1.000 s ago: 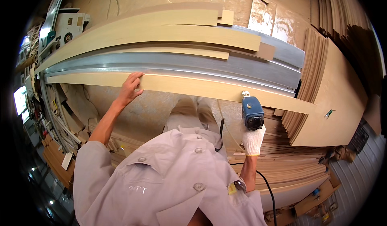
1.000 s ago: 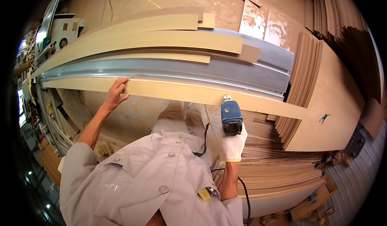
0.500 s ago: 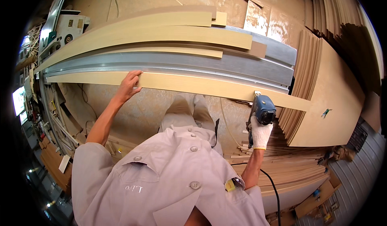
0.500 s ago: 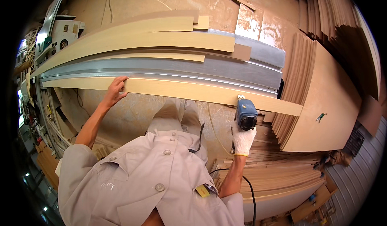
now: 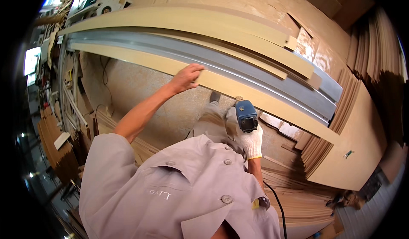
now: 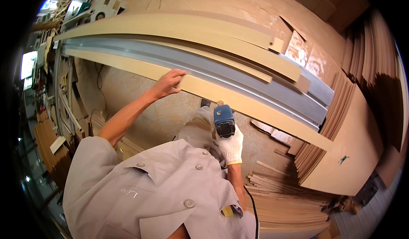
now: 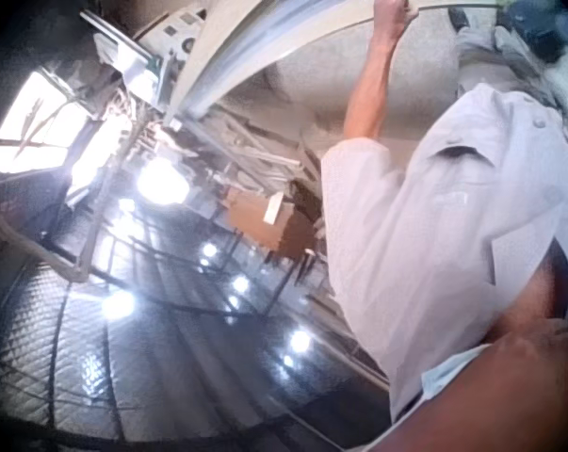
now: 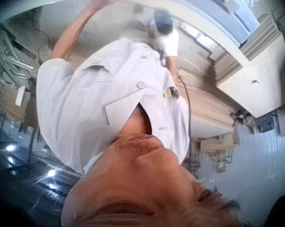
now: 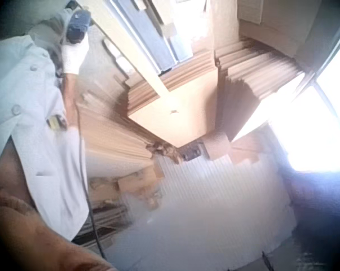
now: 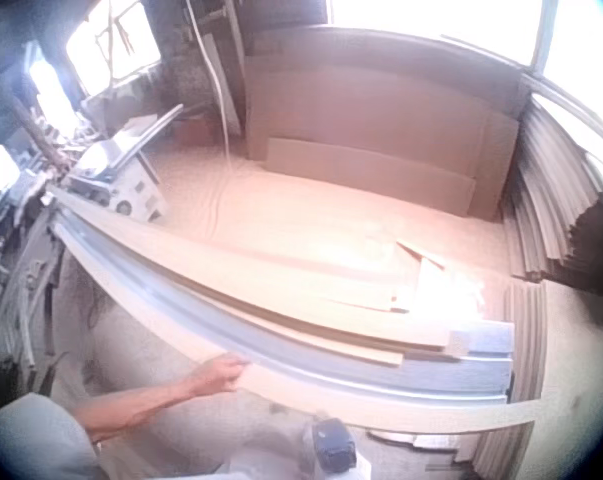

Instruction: The person aligns long wooden strips on a metal jig and uses a pneumatic nail gun to fasten them. They repeatedly pick up strips, position them, and drive nails along the length of each piece.

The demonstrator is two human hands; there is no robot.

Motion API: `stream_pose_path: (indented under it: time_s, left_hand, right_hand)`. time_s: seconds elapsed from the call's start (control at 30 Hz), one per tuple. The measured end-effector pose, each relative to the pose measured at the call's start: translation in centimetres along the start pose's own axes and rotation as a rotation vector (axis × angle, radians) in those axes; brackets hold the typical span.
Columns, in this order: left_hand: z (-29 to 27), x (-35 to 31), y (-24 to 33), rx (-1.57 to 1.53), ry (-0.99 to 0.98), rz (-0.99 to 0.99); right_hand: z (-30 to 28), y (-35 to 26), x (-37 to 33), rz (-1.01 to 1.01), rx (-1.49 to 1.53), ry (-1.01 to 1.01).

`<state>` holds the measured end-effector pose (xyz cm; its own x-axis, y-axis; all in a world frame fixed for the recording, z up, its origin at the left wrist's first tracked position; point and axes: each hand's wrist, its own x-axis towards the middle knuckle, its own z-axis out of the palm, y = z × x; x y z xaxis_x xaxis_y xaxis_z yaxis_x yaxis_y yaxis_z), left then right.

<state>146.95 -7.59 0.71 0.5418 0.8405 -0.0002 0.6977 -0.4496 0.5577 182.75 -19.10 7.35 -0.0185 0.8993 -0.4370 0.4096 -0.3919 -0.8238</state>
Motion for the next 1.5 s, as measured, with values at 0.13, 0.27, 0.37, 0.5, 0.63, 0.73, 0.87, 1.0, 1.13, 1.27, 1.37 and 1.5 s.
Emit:
stream_pose_path:
  time_s: [0.13,0.27,0.37,0.5,0.63,0.73,0.87,1.0,1.13,1.27,1.37,1.5]
  left_hand:
    - [0.0,-0.4,0.0,-0.057,0.021,-0.014]
    - [0.1,-0.6,-0.2,-0.081,0.033,-0.005]
    - [0.4,-0.7,-0.6,-0.082,0.04,-0.002]
    - [0.4,-0.5,-0.4,-0.064,0.025,-0.004]
    - [0.5,-0.4,-0.6,-0.033,0.021,-0.009]
    - [-0.1,-0.3,-0.1,-0.049,-0.009,-0.038]
    - [-0.4,0.1,0.2,-0.015,-0.041,-0.052]
    - [-0.1,0.2,0.4,0.007,-0.055,-0.063]
    - [-0.6,0.5,1.0,0.039,-0.083,-0.084]
    - [-0.8,0.8,1.8,0.047,-0.109,-0.122]
    - [-0.3,0.5,1.4,0.081,-0.077,-0.088]
    - [-0.5,0.7,1.5,0.081,-0.094,-0.103]
  right_hand:
    - [2.6,-1.3,0.5,-0.035,-0.114,-0.045]
    - [3.2,-2.8,0.7,-0.025,-0.073,-0.029]
    - [2.9,-2.5,0.7,-0.029,-0.098,0.013]
    - [0.6,-1.8,-0.4,0.121,0.003,0.077]
    - [-1.9,0.3,-1.0,0.073,-0.031,0.129]
    - [-3.0,1.3,-1.2,0.052,-0.051,0.172]
    - [-5.3,4.7,-1.7,0.07,-0.136,0.148]
    - [-7.5,5.3,-2.3,0.062,-0.052,0.235]
    - [-9.7,6.7,-2.6,0.056,-0.113,0.266]
    - [-11.9,7.4,-3.2,0.089,0.0,0.316]
    - [-13.9,7.8,-3.5,0.086,0.011,0.289]
    - [-15.1,9.2,-3.6,0.107,0.012,0.328]
